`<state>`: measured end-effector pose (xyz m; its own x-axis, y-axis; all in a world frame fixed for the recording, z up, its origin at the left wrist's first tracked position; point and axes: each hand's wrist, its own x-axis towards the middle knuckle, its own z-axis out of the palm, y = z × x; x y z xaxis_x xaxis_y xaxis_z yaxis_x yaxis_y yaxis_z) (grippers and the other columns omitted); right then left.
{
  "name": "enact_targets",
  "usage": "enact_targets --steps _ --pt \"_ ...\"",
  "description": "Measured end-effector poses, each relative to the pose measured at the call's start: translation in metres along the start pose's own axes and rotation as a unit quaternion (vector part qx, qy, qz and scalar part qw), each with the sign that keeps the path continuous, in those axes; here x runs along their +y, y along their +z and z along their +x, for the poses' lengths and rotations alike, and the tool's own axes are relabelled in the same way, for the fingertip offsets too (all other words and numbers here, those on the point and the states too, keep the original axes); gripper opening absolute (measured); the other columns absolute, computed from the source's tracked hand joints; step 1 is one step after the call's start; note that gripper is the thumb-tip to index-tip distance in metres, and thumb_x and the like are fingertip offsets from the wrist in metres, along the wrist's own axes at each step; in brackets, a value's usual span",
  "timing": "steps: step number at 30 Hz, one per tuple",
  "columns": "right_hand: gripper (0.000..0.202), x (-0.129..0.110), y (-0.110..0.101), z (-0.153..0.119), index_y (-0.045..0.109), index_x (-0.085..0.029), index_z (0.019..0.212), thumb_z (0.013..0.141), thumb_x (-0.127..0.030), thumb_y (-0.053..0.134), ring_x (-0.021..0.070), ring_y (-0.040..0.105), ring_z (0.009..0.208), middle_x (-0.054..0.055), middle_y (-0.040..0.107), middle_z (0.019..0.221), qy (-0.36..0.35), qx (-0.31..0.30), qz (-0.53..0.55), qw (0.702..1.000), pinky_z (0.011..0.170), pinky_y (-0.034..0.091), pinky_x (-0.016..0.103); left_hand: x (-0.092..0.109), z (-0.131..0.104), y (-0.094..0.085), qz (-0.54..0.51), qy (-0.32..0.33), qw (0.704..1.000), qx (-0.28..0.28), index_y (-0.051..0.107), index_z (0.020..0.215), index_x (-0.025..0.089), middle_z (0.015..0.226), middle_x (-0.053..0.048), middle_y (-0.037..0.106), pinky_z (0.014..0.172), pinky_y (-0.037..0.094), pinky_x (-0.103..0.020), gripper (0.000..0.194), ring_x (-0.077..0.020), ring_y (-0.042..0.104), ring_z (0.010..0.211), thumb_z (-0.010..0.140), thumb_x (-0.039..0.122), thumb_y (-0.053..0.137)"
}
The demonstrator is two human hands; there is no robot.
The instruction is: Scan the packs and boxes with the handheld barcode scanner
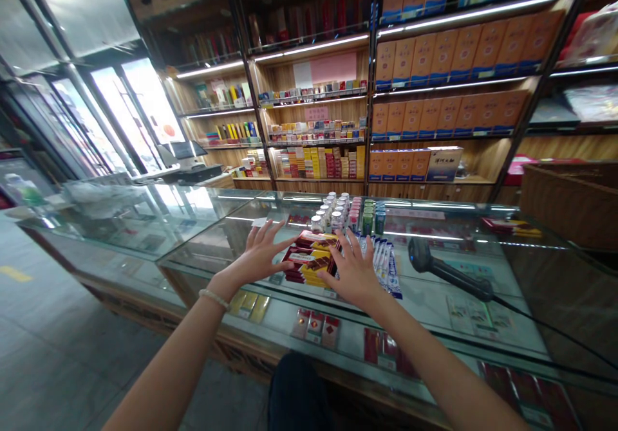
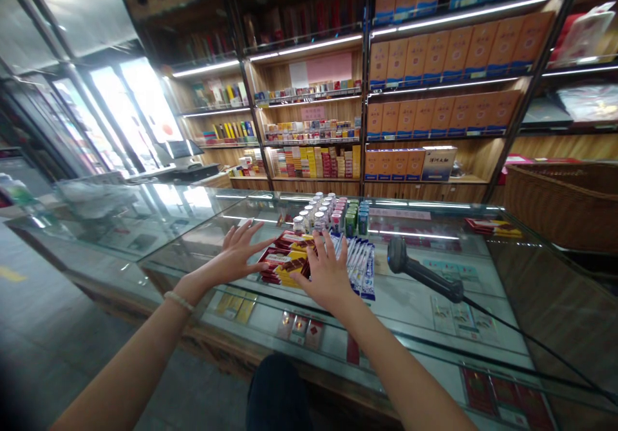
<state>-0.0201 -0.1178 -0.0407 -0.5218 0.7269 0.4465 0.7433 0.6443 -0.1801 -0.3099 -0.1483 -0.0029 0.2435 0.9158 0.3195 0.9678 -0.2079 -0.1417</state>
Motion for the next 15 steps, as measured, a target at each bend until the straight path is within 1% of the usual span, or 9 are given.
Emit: enact_targets --steps 4,7,12,15 --pt "0.073 0.0002 -0.0012 0.0001 0.059 -0.017 0.143 0.097 -0.071 0.040 0.0351 0.018 0.157 0.012 0.026 0.170 -0.004 0.012 -0.005 1.000 0.124 0.005 0.070 -0.0021 -0.0017 -0.0001 -0.006 0.000 1.000 0.002 0.061 0.139 0.048 0.171 -0.003 0.028 0.124 0.008 -0.068 0.056 -0.0412 0.016 0.158 0.086 0.064 0.067" --pt "0.070 0.0007 -0.0021 0.0000 0.062 -0.018 0.139 0.097 -0.070 0.042 0.0359 0.019 0.156 0.013 0.027 0.170 -0.013 0.020 -0.007 1.000 0.124 0.006 0.069 -0.0039 -0.0035 -0.0007 -0.010 0.011 1.000 0.011 0.066 0.134 0.047 0.170 -0.002 0.030 0.125 0.007 -0.067 0.054 -0.0404 0.017 0.158 0.083 0.063 0.070" --pt "0.070 0.0018 -0.0021 -0.0005 0.061 -0.018 0.140 0.096 -0.070 0.044 0.0364 0.019 0.156 0.012 0.025 0.170 -0.021 0.025 -0.008 0.999 0.124 0.006 0.070 -0.0066 -0.0061 -0.0020 -0.006 0.033 0.999 0.011 0.065 0.135 0.047 0.171 -0.003 0.028 0.125 0.003 -0.067 0.057 -0.0421 0.016 0.158 0.081 0.063 0.073" --pt "0.071 0.0022 -0.0024 -0.0003 0.061 -0.019 0.142 0.097 -0.071 0.043 0.0361 0.019 0.156 0.011 0.026 0.170 -0.021 0.023 -0.011 0.999 0.124 0.007 0.070 -0.0095 -0.0071 -0.0005 -0.010 0.037 0.999 0.005 0.063 0.137 0.048 0.171 -0.003 0.027 0.125 0.003 -0.068 0.062 -0.0428 0.016 0.157 0.078 0.064 0.076"
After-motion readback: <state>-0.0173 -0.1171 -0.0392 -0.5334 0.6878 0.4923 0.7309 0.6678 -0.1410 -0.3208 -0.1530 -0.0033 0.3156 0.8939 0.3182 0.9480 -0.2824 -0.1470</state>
